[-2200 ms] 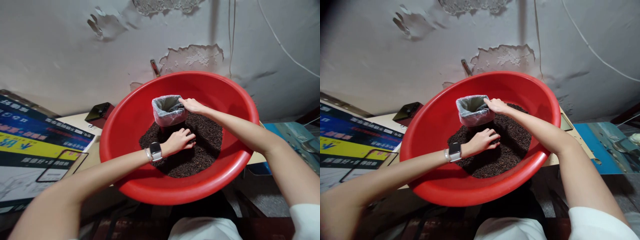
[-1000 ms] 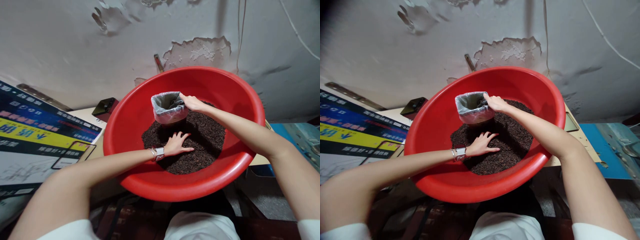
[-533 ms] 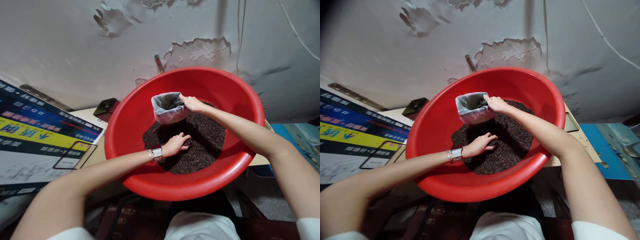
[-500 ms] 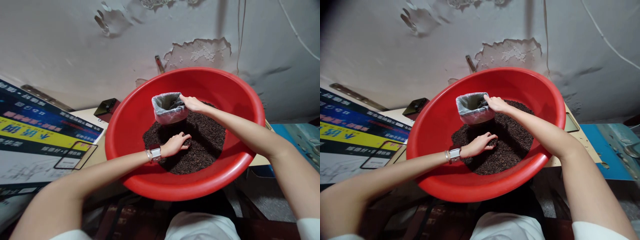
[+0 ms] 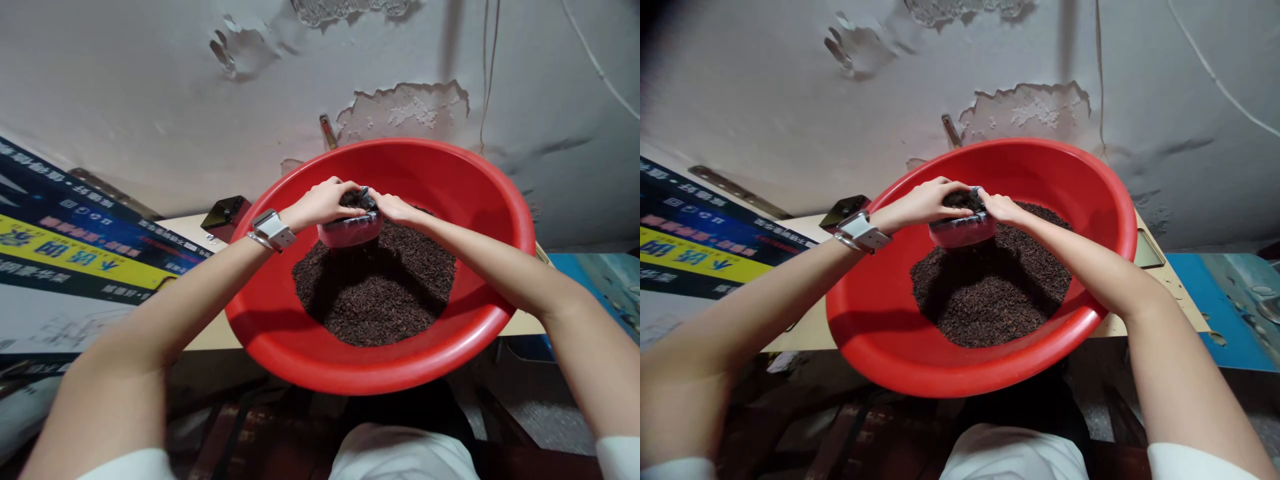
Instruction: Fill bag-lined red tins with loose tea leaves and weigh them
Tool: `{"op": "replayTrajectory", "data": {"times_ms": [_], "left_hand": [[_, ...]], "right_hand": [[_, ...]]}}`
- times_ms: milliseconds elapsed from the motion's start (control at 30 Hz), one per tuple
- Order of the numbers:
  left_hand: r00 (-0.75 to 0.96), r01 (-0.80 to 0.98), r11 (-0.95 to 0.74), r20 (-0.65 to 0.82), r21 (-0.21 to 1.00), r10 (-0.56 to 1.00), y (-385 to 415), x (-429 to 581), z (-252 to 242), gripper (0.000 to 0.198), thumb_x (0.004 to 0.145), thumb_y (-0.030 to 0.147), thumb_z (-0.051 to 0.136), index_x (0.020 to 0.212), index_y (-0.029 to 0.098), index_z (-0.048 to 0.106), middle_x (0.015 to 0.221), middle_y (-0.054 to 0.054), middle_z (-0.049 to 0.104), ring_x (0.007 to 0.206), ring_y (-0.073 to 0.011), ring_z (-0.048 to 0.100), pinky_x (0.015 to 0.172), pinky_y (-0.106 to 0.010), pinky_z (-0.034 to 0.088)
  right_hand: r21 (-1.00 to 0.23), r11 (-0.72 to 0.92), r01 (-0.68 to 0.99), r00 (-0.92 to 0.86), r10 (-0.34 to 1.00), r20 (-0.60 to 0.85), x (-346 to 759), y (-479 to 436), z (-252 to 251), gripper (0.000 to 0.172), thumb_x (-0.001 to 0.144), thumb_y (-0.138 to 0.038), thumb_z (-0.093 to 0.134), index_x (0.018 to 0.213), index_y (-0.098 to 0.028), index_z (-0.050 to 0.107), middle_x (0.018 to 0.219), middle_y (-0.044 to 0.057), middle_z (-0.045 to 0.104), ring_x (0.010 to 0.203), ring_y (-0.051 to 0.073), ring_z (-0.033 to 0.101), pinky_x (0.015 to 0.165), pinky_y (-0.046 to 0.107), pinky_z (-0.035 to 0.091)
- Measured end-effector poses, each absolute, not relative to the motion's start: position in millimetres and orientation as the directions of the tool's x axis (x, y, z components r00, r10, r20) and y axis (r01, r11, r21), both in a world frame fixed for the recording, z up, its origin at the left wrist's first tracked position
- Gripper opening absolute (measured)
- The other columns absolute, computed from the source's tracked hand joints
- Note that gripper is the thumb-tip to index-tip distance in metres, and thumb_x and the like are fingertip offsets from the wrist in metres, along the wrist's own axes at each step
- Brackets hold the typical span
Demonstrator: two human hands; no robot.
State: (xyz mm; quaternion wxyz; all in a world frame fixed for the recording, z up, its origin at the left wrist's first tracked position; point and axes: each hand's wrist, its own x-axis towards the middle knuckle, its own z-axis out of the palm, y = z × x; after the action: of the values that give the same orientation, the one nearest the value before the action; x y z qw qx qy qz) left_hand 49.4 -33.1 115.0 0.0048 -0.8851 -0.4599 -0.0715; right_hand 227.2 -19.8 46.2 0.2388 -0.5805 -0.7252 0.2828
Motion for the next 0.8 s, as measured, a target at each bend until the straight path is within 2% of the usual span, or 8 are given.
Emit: {"op": "replayTrajectory", "data": {"times_ms": [100,200,300,367,467,533,600,800], "left_hand": [[0.599,0.799,-0.600,0.112,-0.033,0.793,-46.9,50.9,119.8,0.053,0.083,0.054,0.062,0.127,0.025,0.058,0.123,-0.009,0.059,0.113,-0.0295,0.054,0.094,-0.041,0.043],[0.701,0.707,-0.707,0.141,-0.017,0.699,-79.5,56.8,118.5,0.049,0.087,0.052,0.057,0.127,0.023,0.057,0.129,-0.008,0.058,0.119,-0.0283,0.051,0.100,-0.042,0.039],[0.839,0.545,-0.834,-0.056,0.088,0.542,-107.8,65.0,89.0,0.045,0.091,0.047,0.055,0.128,0.022,0.056,0.128,-0.008,0.059,0.113,-0.0239,0.056,0.098,-0.036,0.041],[0.865,0.479,-0.867,-0.239,0.134,0.441,-117.0,71.9,51.1,0.051,0.089,0.050,0.057,0.131,0.021,0.053,0.130,-0.011,0.057,0.111,-0.0255,0.058,0.095,-0.037,0.044],[0.849,0.470,-0.864,-0.358,0.179,0.388,-117.6,86.6,-13.4,0.066,0.087,0.054,0.059,0.140,0.019,0.044,0.147,-0.017,0.042,0.129,-0.0325,0.045,0.102,-0.046,0.041],[0.842,0.490,-0.849,-0.361,0.200,0.401,-113.6,98.6,-45.3,0.069,0.087,0.058,0.057,0.144,0.024,0.038,0.155,-0.015,0.031,0.140,-0.0371,0.030,0.104,-0.058,0.036],[0.840,0.506,-0.836,-0.340,0.212,0.423,-109.0,108.8,-61.2,0.068,0.086,0.061,0.054,0.144,0.028,0.037,0.156,-0.012,0.029,0.142,-0.0386,0.024,0.103,-0.064,0.033],[0.837,0.499,-0.851,-0.347,0.166,0.423,-102.8,96.7,-47.9,0.061,0.085,0.060,0.055,0.135,0.025,0.050,0.141,-0.014,0.049,0.123,-0.0357,0.047,0.094,-0.048,0.046]], "right_hand": [[-0.668,0.166,0.726,-0.215,0.977,0.009,226.9,-20.4,47.4,0.071,0.100,-0.057,0.011,0.115,-0.014,0.067,0.107,0.014,0.071,0.104,0.026,0.063,0.092,0.036,0.044],[-0.643,0.186,0.743,-0.235,0.972,0.009,226.4,-20.2,47.3,0.068,0.101,-0.053,0.012,0.115,-0.015,0.066,0.108,0.014,0.071,0.105,0.027,0.063,0.092,0.037,0.044],[-0.614,0.206,0.762,-0.245,0.969,0.022,225.9,-19.0,45.7,0.066,0.102,-0.050,0.012,0.115,-0.014,0.065,0.113,0.015,0.069,0.108,0.029,0.062,0.094,0.039,0.043],[-0.596,0.196,0.779,-0.232,0.973,0.017,225.4,-18.6,45.1,0.064,0.102,-0.048,0.013,0.115,-0.012,0.065,0.118,0.017,0.067,0.112,0.030,0.060,0.096,0.040,0.041],[-0.584,0.206,0.785,-0.241,0.970,0.018,225.2,-20.2,45.7,0.057,0.103,-0.044,0.018,0.119,-0.013,0.063,0.121,0.016,0.066,0.115,0.030,0.059,0.098,0.041,0.039],[-0.589,0.233,0.774,-0.263,0.964,0.036,225.7,-22.4,46.7,0.052,0.103,-0.043,0.021,0.122,-0.016,0.061,0.120,0.014,0.066,0.114,0.028,0.059,0.099,0.040,0.038],[-0.595,0.250,0.764,-0.275,0.960,0.050,226.5,-24.8,47.8,0.050,0.103,-0.042,0.021,0.124,-0.018,0.060,0.119,0.012,0.067,0.113,0.028,0.060,0.099,0.040,0.038],[-0.582,0.265,0.769,-0.293,0.955,0.047,227.1,-27.0,50.2,0.053,0.102,-0.046,0.019,0.122,-0.019,0.060,0.119,0.011,0.067,0.110,0.028,0.060,0.097,0.038,0.038]]}}
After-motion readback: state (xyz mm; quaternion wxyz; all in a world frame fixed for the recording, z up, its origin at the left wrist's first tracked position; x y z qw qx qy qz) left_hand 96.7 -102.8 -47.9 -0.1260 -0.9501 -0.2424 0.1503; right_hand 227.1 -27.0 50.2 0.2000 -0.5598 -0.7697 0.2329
